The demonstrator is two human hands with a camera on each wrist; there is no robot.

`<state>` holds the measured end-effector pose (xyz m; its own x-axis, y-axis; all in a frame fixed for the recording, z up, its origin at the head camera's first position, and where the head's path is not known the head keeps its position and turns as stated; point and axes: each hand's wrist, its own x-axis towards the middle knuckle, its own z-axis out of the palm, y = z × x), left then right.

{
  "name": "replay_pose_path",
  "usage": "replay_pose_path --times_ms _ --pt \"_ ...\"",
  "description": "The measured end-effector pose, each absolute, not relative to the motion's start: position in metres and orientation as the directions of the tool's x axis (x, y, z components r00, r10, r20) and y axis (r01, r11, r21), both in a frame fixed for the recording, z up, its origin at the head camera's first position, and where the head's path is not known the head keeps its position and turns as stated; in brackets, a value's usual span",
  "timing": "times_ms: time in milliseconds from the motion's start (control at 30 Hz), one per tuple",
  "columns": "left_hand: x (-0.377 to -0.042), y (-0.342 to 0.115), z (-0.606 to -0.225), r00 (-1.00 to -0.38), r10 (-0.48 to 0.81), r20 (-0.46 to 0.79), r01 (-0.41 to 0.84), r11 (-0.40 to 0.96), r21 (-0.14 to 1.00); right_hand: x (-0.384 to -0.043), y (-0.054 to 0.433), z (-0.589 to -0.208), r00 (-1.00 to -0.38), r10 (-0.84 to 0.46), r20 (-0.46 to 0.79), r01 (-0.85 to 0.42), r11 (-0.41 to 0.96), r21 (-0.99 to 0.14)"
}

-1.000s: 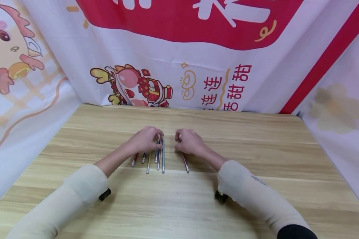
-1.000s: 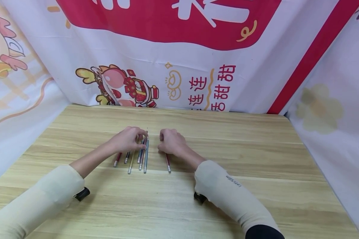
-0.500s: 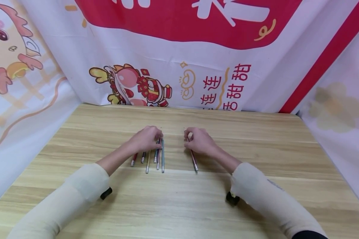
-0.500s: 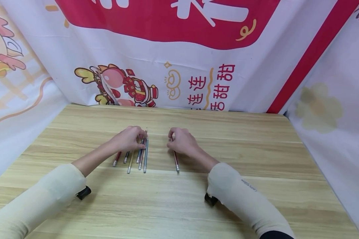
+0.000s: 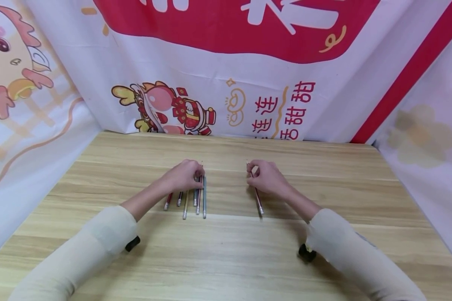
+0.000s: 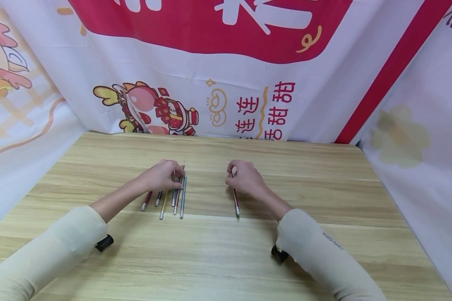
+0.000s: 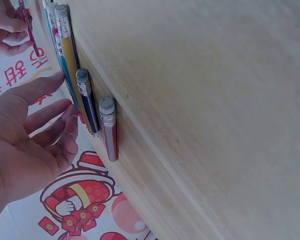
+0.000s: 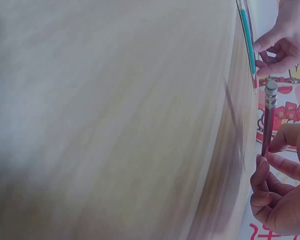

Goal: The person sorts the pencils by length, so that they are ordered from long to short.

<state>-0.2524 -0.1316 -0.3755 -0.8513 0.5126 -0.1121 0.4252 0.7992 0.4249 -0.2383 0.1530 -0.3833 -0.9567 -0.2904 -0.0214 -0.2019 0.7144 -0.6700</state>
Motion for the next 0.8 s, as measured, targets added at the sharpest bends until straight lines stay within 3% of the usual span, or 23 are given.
replay_pose_path --times_ms 800 --pt "-0.256 -0.128 -0.374 -0.848 0.505 -0.164 0.398 0.809 0.434 -0.239 0.19 -0.386 -0.969 -0.248 -0.023 -0.17 0.726 -0.666"
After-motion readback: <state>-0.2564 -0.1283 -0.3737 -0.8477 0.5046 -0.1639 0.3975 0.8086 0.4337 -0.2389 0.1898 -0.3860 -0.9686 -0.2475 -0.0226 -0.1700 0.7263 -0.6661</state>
